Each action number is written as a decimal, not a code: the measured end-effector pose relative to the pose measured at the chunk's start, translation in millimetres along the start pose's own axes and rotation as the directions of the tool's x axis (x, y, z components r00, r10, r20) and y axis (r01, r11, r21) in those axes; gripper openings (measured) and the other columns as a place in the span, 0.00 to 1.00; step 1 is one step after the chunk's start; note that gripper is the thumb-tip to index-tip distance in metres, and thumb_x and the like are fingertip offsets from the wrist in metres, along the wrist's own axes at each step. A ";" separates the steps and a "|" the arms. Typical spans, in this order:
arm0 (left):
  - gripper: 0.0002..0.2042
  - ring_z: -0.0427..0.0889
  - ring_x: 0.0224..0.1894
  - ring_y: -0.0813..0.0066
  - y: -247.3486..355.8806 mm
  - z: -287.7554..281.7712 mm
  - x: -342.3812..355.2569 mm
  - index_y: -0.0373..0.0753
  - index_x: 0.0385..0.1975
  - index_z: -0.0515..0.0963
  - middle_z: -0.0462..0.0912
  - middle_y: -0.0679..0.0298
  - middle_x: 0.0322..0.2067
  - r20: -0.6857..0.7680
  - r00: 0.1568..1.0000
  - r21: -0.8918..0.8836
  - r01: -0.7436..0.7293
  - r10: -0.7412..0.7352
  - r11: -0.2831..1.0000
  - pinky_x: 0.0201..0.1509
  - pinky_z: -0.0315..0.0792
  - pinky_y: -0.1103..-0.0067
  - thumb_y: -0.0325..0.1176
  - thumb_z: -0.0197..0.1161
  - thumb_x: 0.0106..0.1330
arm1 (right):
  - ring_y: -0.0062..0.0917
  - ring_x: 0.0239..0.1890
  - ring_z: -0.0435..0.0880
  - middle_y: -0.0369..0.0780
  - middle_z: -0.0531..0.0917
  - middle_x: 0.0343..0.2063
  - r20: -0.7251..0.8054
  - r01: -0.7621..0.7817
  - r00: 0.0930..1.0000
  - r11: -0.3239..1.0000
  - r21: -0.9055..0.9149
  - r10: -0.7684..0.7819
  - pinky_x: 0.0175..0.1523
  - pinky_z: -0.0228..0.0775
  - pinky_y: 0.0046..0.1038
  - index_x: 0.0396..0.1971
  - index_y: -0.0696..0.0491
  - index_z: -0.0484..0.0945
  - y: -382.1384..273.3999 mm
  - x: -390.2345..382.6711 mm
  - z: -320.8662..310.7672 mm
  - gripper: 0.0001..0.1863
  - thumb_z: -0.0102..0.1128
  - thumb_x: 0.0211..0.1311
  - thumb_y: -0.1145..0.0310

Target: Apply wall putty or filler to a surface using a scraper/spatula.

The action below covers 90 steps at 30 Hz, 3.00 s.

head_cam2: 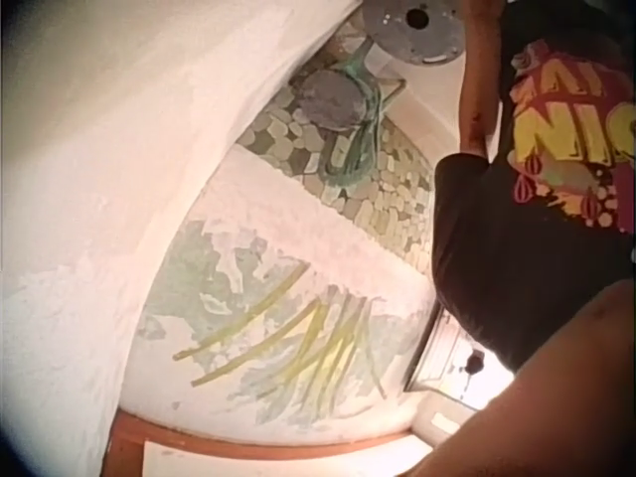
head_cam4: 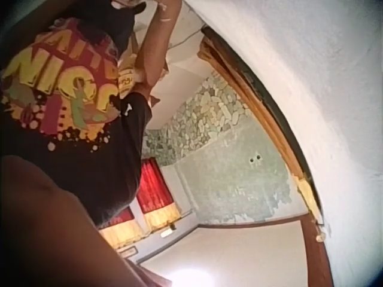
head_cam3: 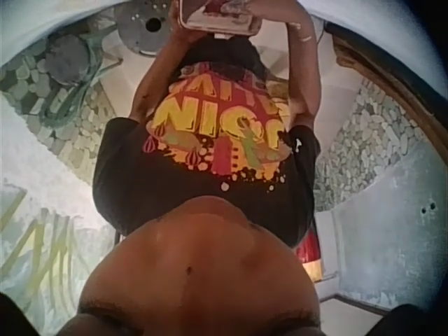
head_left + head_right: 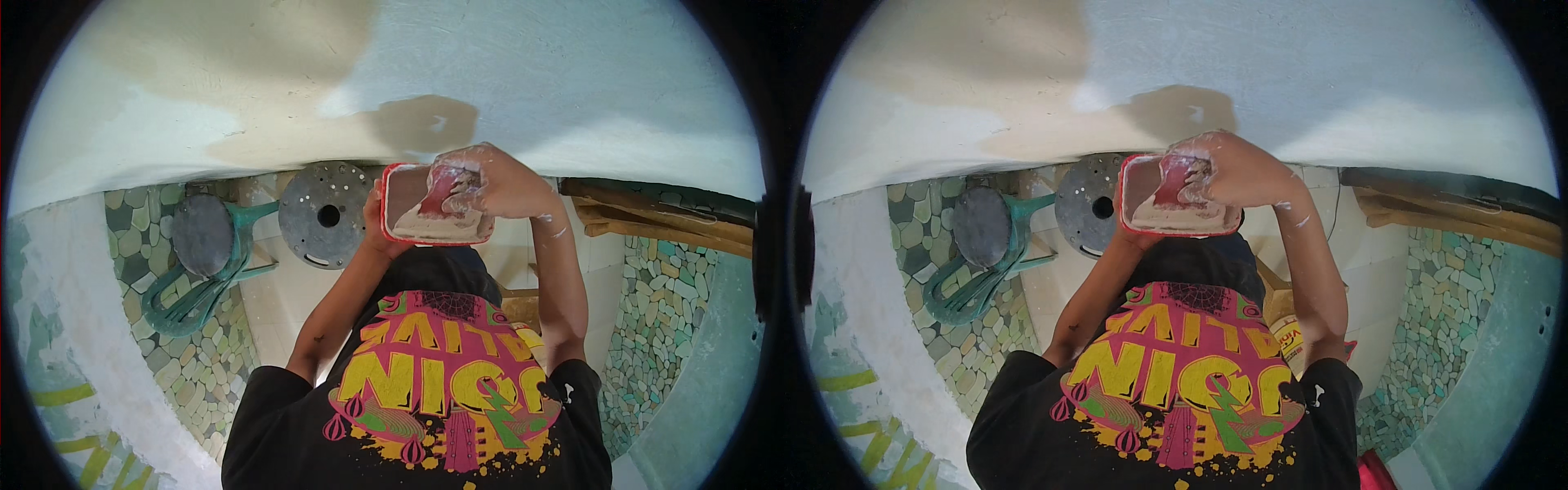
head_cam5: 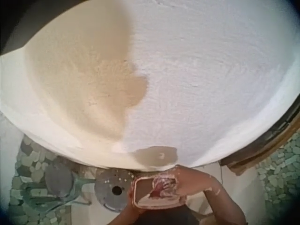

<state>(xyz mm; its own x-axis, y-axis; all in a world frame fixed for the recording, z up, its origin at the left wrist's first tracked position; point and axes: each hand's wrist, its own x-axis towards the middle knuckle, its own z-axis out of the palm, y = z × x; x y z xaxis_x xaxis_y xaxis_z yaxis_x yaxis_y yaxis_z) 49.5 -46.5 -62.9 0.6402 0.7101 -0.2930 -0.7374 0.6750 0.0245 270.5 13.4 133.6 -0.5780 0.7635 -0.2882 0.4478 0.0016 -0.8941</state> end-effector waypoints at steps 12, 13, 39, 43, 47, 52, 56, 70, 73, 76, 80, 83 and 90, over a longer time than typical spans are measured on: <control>0.41 0.63 0.78 0.48 3.3 46.9 30.1 0.43 0.77 0.64 0.66 0.53 0.75 0.199 0.980 0.006 0.005 -0.006 1.000 0.79 0.59 0.44 0.67 0.52 0.73 | 0.27 0.47 0.89 0.39 0.89 0.44 -0.600 0.446 0.741 0.446 0.776 0.303 0.56 0.83 0.33 0.52 0.59 0.83 38.8 -44.3 -4.8 0.19 0.72 0.60 0.80; 0.40 0.62 0.78 0.46 -0.2 53.6 34.7 0.44 0.76 0.64 0.66 0.53 0.76 0.191 0.982 0.011 -0.014 0.012 1.000 0.79 0.58 0.42 0.67 0.51 0.73 | 0.28 0.49 0.89 0.40 0.88 0.46 -0.610 0.495 0.702 0.364 0.789 0.367 0.57 0.84 0.34 0.54 0.59 0.82 44.7 -50.2 0.0 0.20 0.72 0.61 0.78; 0.39 0.69 0.72 0.34 -82.3 135.2 79.5 0.54 0.77 0.62 0.64 0.53 0.76 0.286 0.955 0.084 0.055 -0.077 0.995 0.56 0.79 0.37 0.71 0.46 0.72 | 0.31 0.60 0.83 0.39 0.82 0.61 -0.980 0.985 0.083 0.136 0.109 0.182 0.65 0.76 0.42 0.69 0.50 0.71 -39.5 -176.1 -96.2 0.26 0.59 0.78 0.54; 0.40 0.70 0.71 0.34 -103.0 129.8 82.0 0.54 0.77 0.62 0.64 0.52 0.76 0.293 0.955 0.097 0.019 -0.046 0.995 0.56 0.80 0.38 0.72 0.47 0.72 | 0.32 0.59 0.82 0.38 0.81 0.61 -0.993 0.972 -0.112 0.212 -0.104 0.025 0.65 0.75 0.44 0.70 0.50 0.70 -54.3 -191.9 -131.5 0.27 0.56 0.80 0.51; 0.47 0.63 0.76 0.36 -122.7 115.1 85.5 0.51 0.80 0.57 0.59 0.53 0.79 0.368 0.930 0.060 -0.001 -0.021 0.998 0.68 0.71 0.39 0.76 0.50 0.68 | 0.31 0.54 0.85 0.40 0.84 0.56 -0.922 0.881 -0.365 0.274 -0.387 -0.129 0.60 0.79 0.38 0.63 0.53 0.75 -82.4 -194.9 -173.5 0.20 0.59 0.80 0.58; 0.48 0.62 0.77 0.38 -144.1 120.7 88.0 0.50 0.80 0.57 0.59 0.53 0.79 0.271 0.961 0.174 -0.100 0.050 0.980 0.71 0.67 0.38 0.77 0.50 0.68 | 0.38 0.56 0.84 0.45 0.84 0.58 -0.341 -0.022 -0.567 0.428 -0.904 -0.749 0.63 0.76 0.36 0.58 0.56 0.83 -86.0 -183.7 -227.8 0.17 0.62 0.75 0.66; 0.46 0.64 0.76 0.38 -150.4 112.1 91.8 0.49 0.79 0.58 0.60 0.53 0.78 0.328 0.945 0.104 -0.049 0.012 0.993 0.69 0.70 0.40 0.75 0.50 0.69 | 0.45 0.61 0.80 0.43 0.82 0.64 -0.224 -0.391 -0.357 0.363 -0.846 -0.907 0.69 0.71 0.44 0.59 0.50 0.86 -84.1 -174.9 -231.0 0.22 0.67 0.65 0.66; 0.44 0.66 0.75 0.37 -165.5 110.1 98.7 0.50 0.79 0.59 0.61 0.53 0.78 0.359 0.932 0.152 -0.103 0.042 0.983 0.65 0.76 0.41 0.72 0.53 0.70 | 0.46 0.67 0.72 0.35 0.78 0.69 -0.419 -0.539 -0.219 0.467 -0.701 -0.881 0.68 0.64 0.51 0.60 0.41 0.85 -83.9 -157.1 -230.1 0.35 0.67 0.46 0.76; 0.44 0.66 0.75 0.36 -168.2 111.4 102.7 0.50 0.79 0.59 0.60 0.52 0.78 0.261 0.960 0.154 -0.146 0.102 0.977 0.64 0.76 0.40 0.72 0.53 0.69 | 0.47 0.66 0.72 0.34 0.78 0.68 -0.463 -0.534 -0.177 0.480 -0.696 -0.869 0.68 0.65 0.52 0.61 0.41 0.84 -78.8 -160.0 -219.9 0.40 0.67 0.41 0.80; 0.44 0.66 0.75 0.36 -166.7 103.2 105.9 0.49 0.79 0.59 0.60 0.52 0.78 0.267 0.958 0.252 -0.175 0.106 0.952 0.64 0.76 0.40 0.72 0.51 0.70 | 0.47 0.66 0.72 0.34 0.78 0.68 -0.500 -0.509 -0.135 0.493 -0.705 -0.855 0.68 0.65 0.52 0.61 0.42 0.85 -72.2 -162.0 -209.2 0.39 0.67 0.41 0.80; 0.44 0.66 0.75 0.36 -171.3 108.9 106.3 0.50 0.79 0.58 0.60 0.52 0.78 0.318 0.947 0.124 -0.080 0.037 0.989 0.63 0.76 0.39 0.73 0.49 0.70 | 0.45 0.65 0.73 0.37 0.79 0.67 -0.473 -0.489 -0.192 0.502 -0.714 -0.860 0.64 0.63 0.50 0.56 0.46 0.87 -78.1 -170.9 -199.3 0.32 0.66 0.45 0.76; 0.45 0.65 0.75 0.35 -172.4 103.2 108.3 0.50 0.80 0.58 0.60 0.52 0.78 0.337 0.941 0.080 -0.057 0.027 0.995 0.63 0.76 0.39 0.73 0.48 0.70 | 0.43 0.63 0.74 0.36 0.80 0.66 -0.368 -0.514 -0.242 0.441 -0.736 -0.898 0.61 0.64 0.49 0.56 0.46 0.87 -97.5 -180.9 -213.5 0.31 0.67 0.46 0.76; 0.44 0.67 0.74 0.36 -177.5 103.5 111.7 0.52 0.79 0.58 0.60 0.52 0.78 0.333 0.942 0.064 -0.068 0.043 0.996 0.60 0.79 0.43 0.75 0.46 0.70 | 0.43 0.66 0.73 0.34 0.79 0.67 -0.435 -0.574 -0.136 0.428 -0.698 -0.890 0.60 0.64 0.53 0.60 0.44 0.85 -88.1 -174.9 -224.2 0.31 0.68 0.51 0.73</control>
<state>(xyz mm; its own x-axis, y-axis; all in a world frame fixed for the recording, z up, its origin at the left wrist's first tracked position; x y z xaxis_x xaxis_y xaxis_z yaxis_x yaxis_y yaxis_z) 274.2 -66.2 -1.1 0.6433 0.7644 0.0429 -0.7637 0.6369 0.1055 485.1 24.5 339.5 -0.0234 0.1757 0.9842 0.9997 0.0127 0.0215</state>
